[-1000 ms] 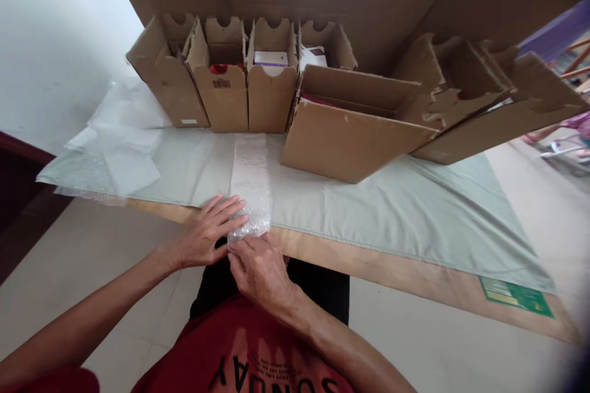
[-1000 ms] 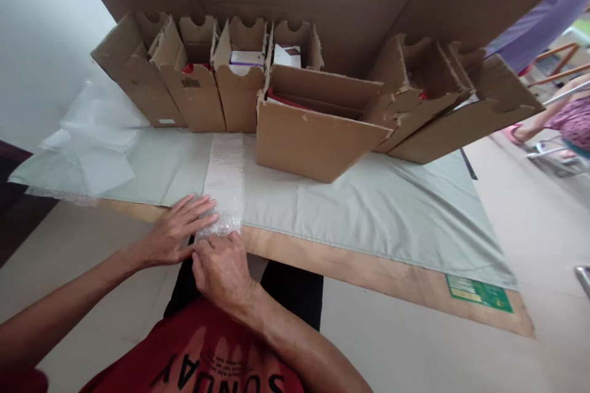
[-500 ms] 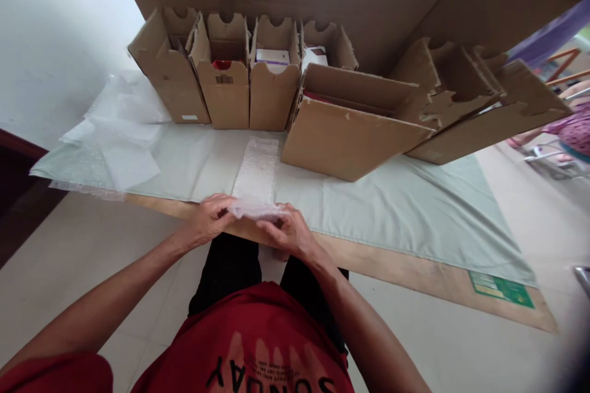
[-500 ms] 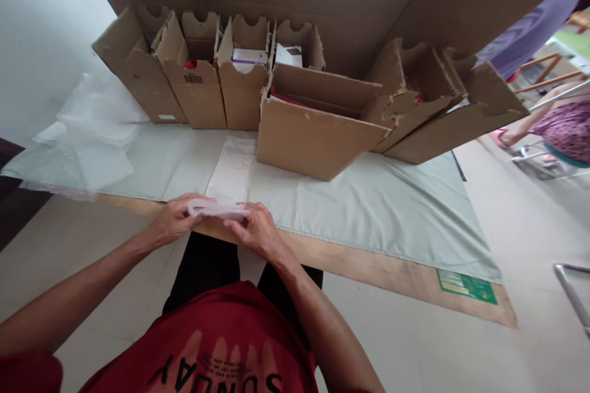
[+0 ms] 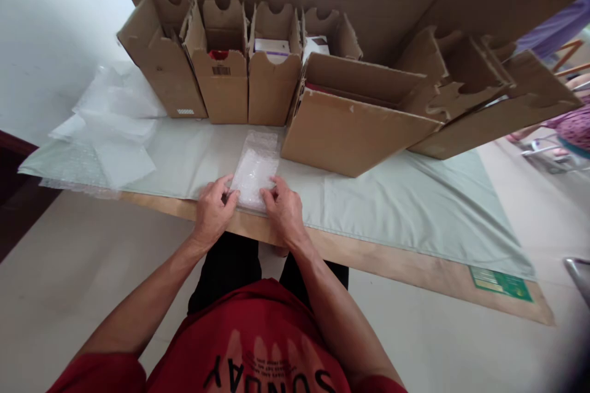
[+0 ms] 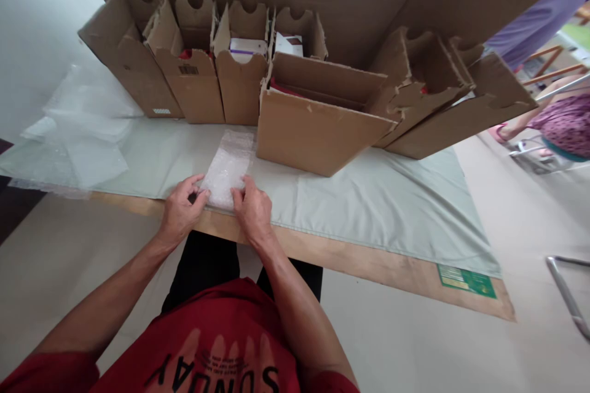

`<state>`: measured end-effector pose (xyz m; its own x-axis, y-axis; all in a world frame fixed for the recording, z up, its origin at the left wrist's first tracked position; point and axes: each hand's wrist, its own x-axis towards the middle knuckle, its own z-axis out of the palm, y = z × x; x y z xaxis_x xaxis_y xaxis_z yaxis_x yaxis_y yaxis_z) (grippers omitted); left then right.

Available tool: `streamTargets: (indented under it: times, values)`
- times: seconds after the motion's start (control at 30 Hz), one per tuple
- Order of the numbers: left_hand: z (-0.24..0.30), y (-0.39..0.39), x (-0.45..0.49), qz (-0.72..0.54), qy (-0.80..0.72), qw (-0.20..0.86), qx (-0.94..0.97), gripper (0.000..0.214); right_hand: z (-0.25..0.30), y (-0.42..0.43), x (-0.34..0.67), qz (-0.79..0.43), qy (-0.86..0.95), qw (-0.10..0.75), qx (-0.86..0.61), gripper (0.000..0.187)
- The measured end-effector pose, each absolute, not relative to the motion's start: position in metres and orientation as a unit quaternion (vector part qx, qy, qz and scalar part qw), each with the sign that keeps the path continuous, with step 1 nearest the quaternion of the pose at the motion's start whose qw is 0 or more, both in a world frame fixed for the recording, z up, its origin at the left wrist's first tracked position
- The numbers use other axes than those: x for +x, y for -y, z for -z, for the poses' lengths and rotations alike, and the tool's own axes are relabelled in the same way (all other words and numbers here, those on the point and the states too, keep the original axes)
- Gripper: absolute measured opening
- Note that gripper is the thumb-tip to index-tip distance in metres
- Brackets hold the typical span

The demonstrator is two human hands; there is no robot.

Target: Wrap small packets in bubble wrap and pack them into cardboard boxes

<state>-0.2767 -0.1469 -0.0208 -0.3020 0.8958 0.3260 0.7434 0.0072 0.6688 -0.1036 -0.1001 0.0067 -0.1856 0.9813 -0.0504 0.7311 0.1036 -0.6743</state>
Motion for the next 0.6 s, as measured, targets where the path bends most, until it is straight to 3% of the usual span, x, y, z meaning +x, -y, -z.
streamTargets:
  times: [0.1, 0.37, 0.6]
  values:
    - [0.024, 0.146, -0.274, -0.383, -0.713, 0.071, 0.583, 0.043, -0.010, 0.100, -0.108, -0.266, 0.717, 0.177, -0.619, 0.052]
    - [0.024, 0.143, -0.264, -0.337, -0.738, 0.008, 0.585, 0.041, -0.017, 0.103, -0.116, -0.211, 0.723, 0.104, -0.649, 0.059]
    - [0.018, 0.143, -0.261, -0.311, -0.742, 0.021, 0.594, 0.040, -0.004, 0.101, -0.113, -0.222, 0.727, 0.165, -0.629, 0.058]
